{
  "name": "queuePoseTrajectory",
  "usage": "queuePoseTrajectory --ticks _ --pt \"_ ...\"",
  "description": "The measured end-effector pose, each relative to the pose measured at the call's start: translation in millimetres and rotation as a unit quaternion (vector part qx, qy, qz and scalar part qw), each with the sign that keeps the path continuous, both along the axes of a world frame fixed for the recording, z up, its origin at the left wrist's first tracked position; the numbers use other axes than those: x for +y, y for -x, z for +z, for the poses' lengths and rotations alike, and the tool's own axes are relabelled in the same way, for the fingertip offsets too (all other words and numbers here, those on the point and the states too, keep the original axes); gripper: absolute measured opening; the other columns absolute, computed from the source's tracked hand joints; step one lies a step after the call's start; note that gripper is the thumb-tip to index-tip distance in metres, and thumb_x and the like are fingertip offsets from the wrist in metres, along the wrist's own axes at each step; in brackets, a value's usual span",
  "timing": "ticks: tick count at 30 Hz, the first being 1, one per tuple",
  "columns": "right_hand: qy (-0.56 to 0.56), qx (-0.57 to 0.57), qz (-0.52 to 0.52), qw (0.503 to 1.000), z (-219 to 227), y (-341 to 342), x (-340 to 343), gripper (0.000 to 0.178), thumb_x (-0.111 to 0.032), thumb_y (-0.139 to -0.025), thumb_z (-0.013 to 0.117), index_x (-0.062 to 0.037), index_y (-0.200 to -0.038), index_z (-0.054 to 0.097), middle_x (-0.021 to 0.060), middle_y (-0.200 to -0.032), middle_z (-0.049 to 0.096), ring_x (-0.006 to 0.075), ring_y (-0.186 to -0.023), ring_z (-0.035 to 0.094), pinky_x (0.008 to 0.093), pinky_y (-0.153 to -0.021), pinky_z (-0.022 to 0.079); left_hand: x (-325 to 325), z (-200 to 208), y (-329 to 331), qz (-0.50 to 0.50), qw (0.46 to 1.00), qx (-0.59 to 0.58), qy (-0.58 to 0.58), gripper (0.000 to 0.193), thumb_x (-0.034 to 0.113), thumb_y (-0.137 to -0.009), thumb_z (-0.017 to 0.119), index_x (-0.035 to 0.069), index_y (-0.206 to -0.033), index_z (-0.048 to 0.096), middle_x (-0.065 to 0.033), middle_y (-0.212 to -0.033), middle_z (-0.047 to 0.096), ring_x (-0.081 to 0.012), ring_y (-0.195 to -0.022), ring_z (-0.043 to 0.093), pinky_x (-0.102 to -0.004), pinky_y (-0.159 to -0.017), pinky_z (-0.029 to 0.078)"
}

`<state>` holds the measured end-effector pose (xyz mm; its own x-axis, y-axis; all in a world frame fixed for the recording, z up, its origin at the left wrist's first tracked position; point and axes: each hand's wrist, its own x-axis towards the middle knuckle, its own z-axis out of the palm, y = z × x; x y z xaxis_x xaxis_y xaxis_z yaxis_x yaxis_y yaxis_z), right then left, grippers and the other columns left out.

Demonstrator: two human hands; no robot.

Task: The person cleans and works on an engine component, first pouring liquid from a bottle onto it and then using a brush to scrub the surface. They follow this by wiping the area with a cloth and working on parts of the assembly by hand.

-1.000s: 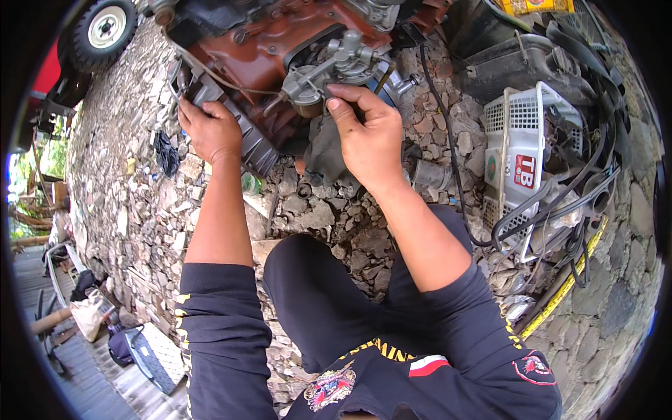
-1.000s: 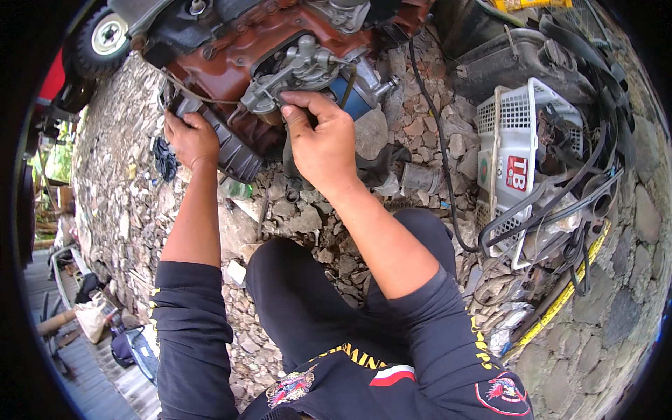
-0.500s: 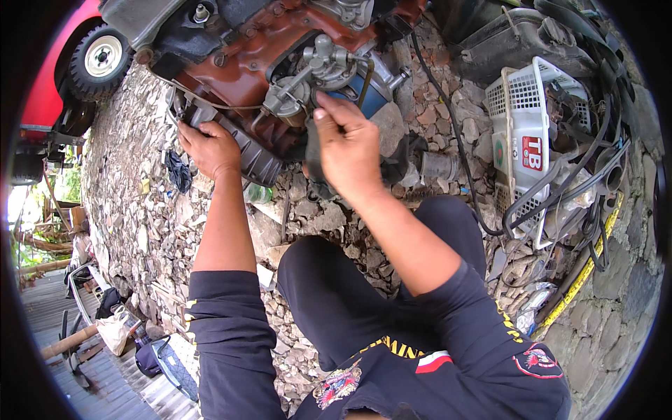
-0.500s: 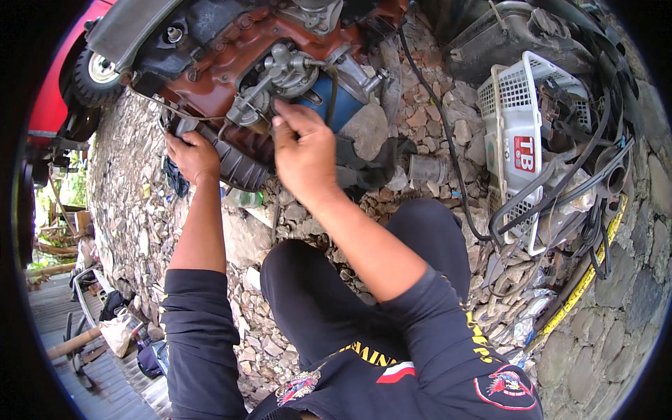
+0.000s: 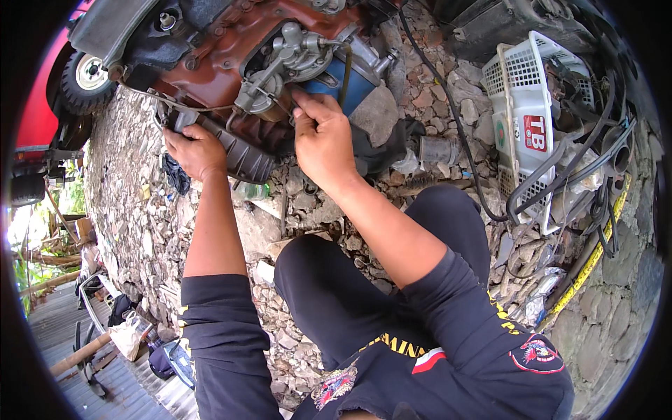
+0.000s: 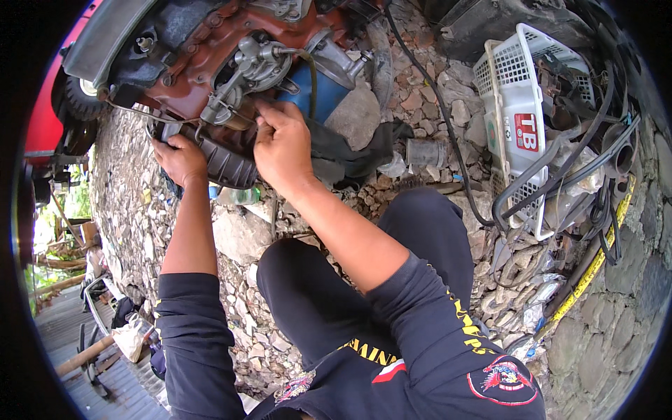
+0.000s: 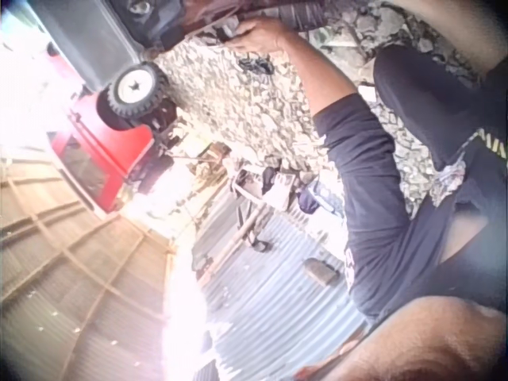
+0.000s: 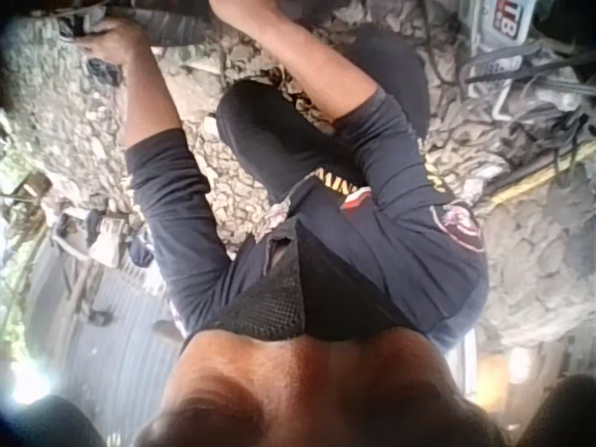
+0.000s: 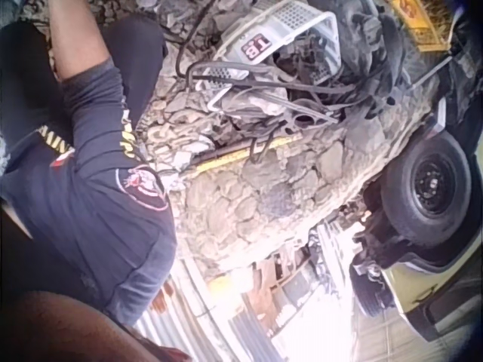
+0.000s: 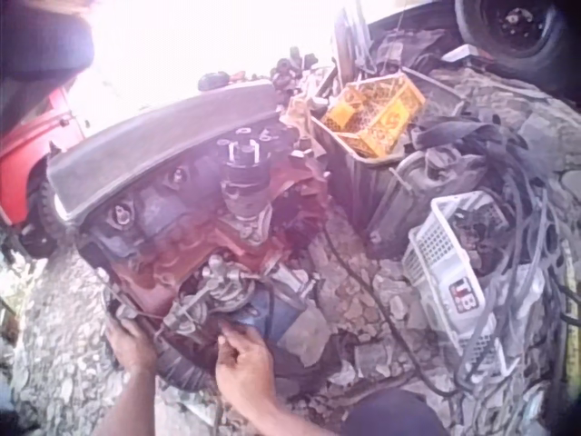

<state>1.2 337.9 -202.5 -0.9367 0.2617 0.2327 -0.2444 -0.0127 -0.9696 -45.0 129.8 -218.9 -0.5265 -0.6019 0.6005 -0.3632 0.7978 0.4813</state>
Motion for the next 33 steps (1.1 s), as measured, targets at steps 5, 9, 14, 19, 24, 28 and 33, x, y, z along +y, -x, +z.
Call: queuePoseTrajectory --ticks 5,9,14,19,24,28,33 --pt "0.030 0.005 0.018 0.999 -3 4 1 0.027 0.001 -0.090 0.054 0.0020 -0.113 0.068 0.0183 -0.096 0.063 0.0314 -0.090 0.061 0.0339 -0.082 0.048 3 -1 -2 -0.001 1.000 -0.008 -0.013 0.064 0.035 -0.095 0.036 -0.008 -0.142 0.039 -0.0297 -0.142 0.044 -0.0422 -0.130 0.044 -0.0447 -0.108 0.037" --pt "0.086 -0.040 0.075 0.993 -8 12 8 0.029 -0.001 -0.092 0.055 0.0027 -0.119 0.065 0.0211 -0.101 0.064 0.0278 -0.095 0.062 0.0318 -0.085 0.046 6 1 0 0.005 1.000 -0.009 -0.023 0.064 0.035 -0.095 0.036 -0.008 -0.143 0.038 -0.0298 -0.142 0.044 -0.0418 -0.131 0.043 -0.0441 -0.109 0.036" --pt "0.324 -0.101 0.125 0.932 -23 -4 6 0.030 -0.005 -0.097 0.054 0.0075 -0.124 0.060 0.0156 -0.116 0.065 0.0265 -0.107 0.062 0.0304 -0.097 0.045 1 -3 2 -0.002 1.000 0.000 -0.014 0.065 0.036 -0.094 0.036 -0.008 -0.142 0.039 -0.0300 -0.141 0.045 -0.0418 -0.131 0.043 -0.0439 -0.109 0.036" --pt "0.647 -0.128 0.189 0.728 -12 10 13 0.030 0.001 -0.098 0.047 0.0054 -0.128 0.054 0.0126 -0.118 0.063 0.0190 -0.102 0.064 0.0340 -0.090 0.054 5 2 2 0.005 1.000 -0.016 -0.019 0.064 0.036 -0.094 0.036 -0.004 -0.144 0.038 -0.0275 -0.142 0.044 -0.0420 -0.129 0.045 -0.0465 -0.104 0.041" --pt "0.524 -0.122 0.216 0.815 -15 10 3 0.031 -0.005 -0.101 0.048 0.0034 -0.131 0.054 0.0088 -0.115 0.064 0.0145 -0.096 0.064 0.0313 -0.085 0.054 -6 -6 3 -0.003 1.000 -0.010 0.006 0.063 0.037 -0.094 0.036 -0.002 -0.144 0.039 -0.0267 -0.142 0.043 -0.0429 -0.127 0.046 -0.0480 -0.101 0.044" --pt "0.495 -0.121 0.192 0.839 -20 18 -8 0.032 -0.014 -0.103 0.050 0.0017 -0.130 0.056 0.0059 -0.117 0.064 0.0116 -0.101 0.059 0.0259 -0.090 0.047 -17 -9 2 -0.007 1.000 -0.002 0.024 0.064 0.035 -0.094 0.037 -0.005 -0.143 0.038 -0.0286 -0.142 0.043 -0.0431 -0.128 0.046 -0.0469 -0.104 0.041" --pt "0.558 -0.173 0.273 0.764 -21 32 -10 0.039 -0.031 -0.106 0.041 -0.0015 -0.125 0.057 0.0111 -0.120 0.065 0.0203 -0.107 0.063 0.0350 -0.099 0.048 -10 -10 2 -0.001 1.000 -0.005 0.018 0.064 0.034 -0.093 0.037 -0.006 -0.143 0.038 -0.0295 -0.141 0.044 -0.0427 -0.129 0.045 -0.0460 -0.105 0.040"
